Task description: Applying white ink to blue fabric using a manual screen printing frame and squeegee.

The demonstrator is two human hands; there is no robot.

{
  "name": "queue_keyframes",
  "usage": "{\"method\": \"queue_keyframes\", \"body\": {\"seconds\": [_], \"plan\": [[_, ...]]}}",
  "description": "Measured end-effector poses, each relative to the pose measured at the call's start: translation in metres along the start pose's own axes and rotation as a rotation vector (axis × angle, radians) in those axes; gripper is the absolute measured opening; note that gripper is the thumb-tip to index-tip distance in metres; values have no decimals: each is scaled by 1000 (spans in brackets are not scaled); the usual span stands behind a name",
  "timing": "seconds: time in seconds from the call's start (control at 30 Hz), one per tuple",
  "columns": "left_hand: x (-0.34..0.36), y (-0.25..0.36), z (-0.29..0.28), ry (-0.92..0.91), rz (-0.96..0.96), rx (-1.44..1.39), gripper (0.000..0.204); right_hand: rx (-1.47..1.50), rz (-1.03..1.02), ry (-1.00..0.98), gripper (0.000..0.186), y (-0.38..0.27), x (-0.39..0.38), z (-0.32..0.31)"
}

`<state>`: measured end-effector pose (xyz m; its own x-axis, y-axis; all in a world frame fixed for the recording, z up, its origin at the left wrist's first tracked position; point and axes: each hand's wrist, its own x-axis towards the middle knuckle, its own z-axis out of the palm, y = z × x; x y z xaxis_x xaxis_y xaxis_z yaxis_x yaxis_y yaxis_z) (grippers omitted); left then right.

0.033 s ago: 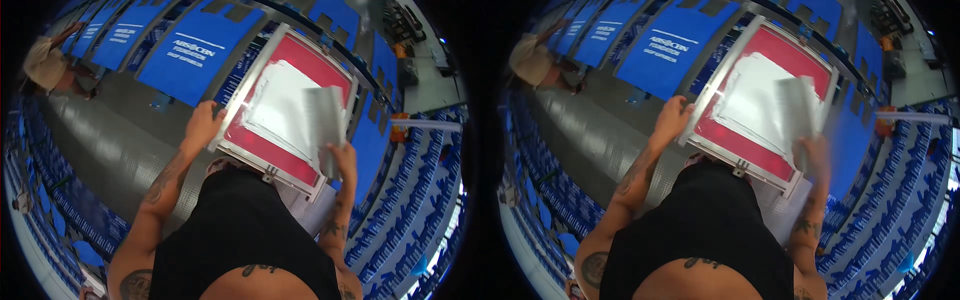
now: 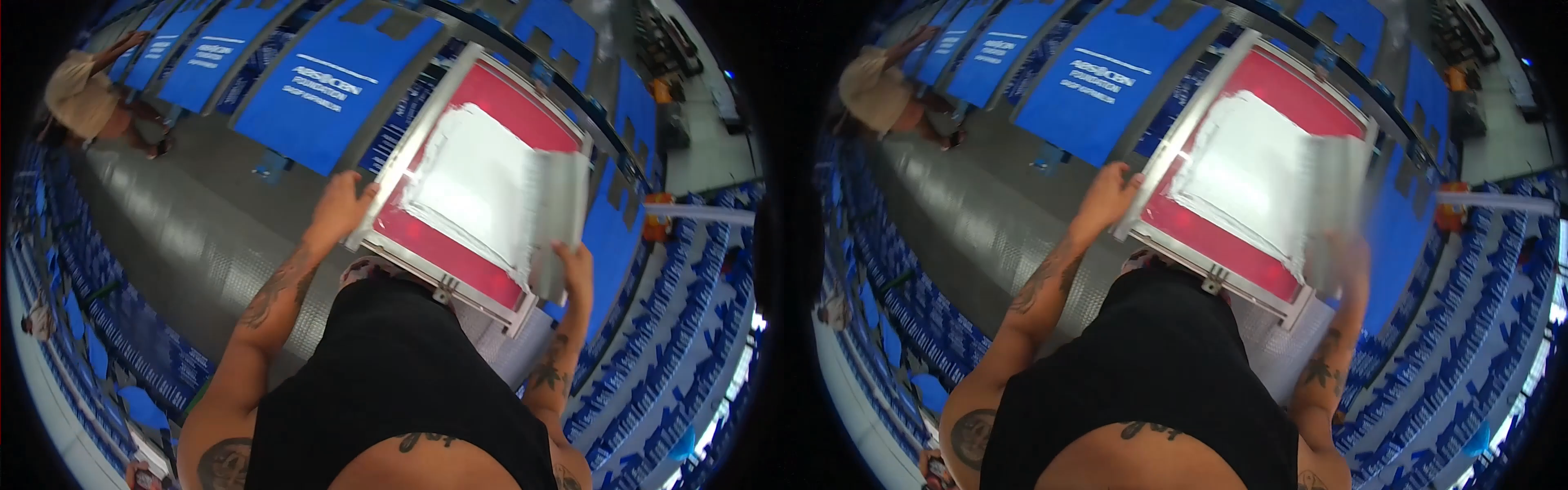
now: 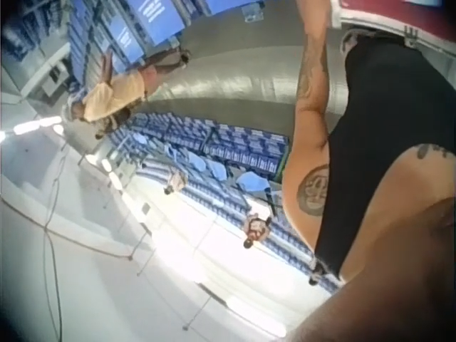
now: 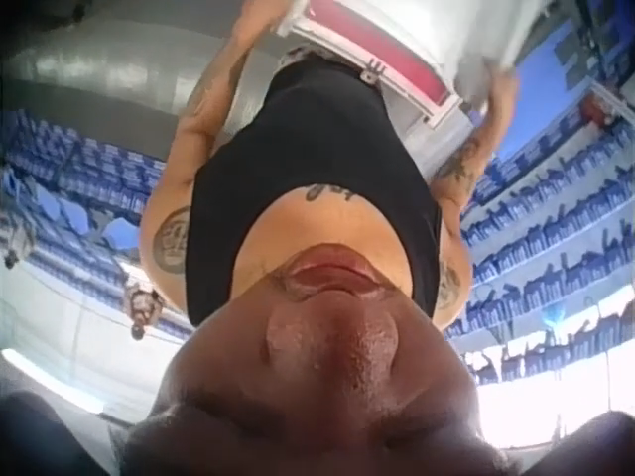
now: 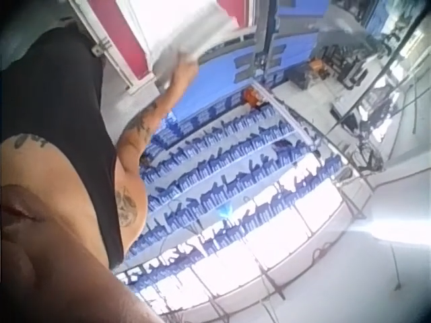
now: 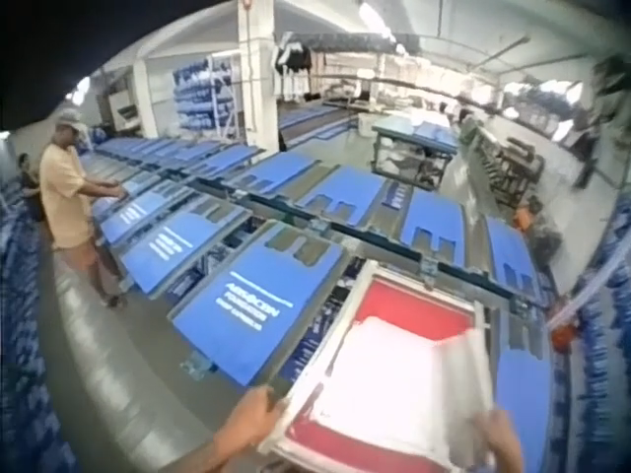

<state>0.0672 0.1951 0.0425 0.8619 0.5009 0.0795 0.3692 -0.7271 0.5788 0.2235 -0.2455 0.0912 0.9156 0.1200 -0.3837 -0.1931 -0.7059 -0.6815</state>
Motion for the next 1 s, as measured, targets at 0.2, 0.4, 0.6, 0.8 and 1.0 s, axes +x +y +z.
{"method": "queue_keyframes", "body": {"seconds": [0.2, 0.4, 0.6, 0.8, 1.0], "plan": [[-10, -9, 41, -335, -197, -297, 64, 1118, 241, 58, 53, 100, 34, 16], [28, -27, -44, -346, -263, -322, 60, 1354, 133, 63, 52, 5, 9, 70], [120, -119, -131, -262, -208, -324, 61, 1267, 121, 149, 41, -77, 36, 156], [158, -254, -197, -229, -204, -293, 62, 1217, 158, 110, 41, -216, 22, 257], [204, -263, -218, -320, -294, -204, 64, 1198, 160, 55, 34, -258, 58, 277]]}}
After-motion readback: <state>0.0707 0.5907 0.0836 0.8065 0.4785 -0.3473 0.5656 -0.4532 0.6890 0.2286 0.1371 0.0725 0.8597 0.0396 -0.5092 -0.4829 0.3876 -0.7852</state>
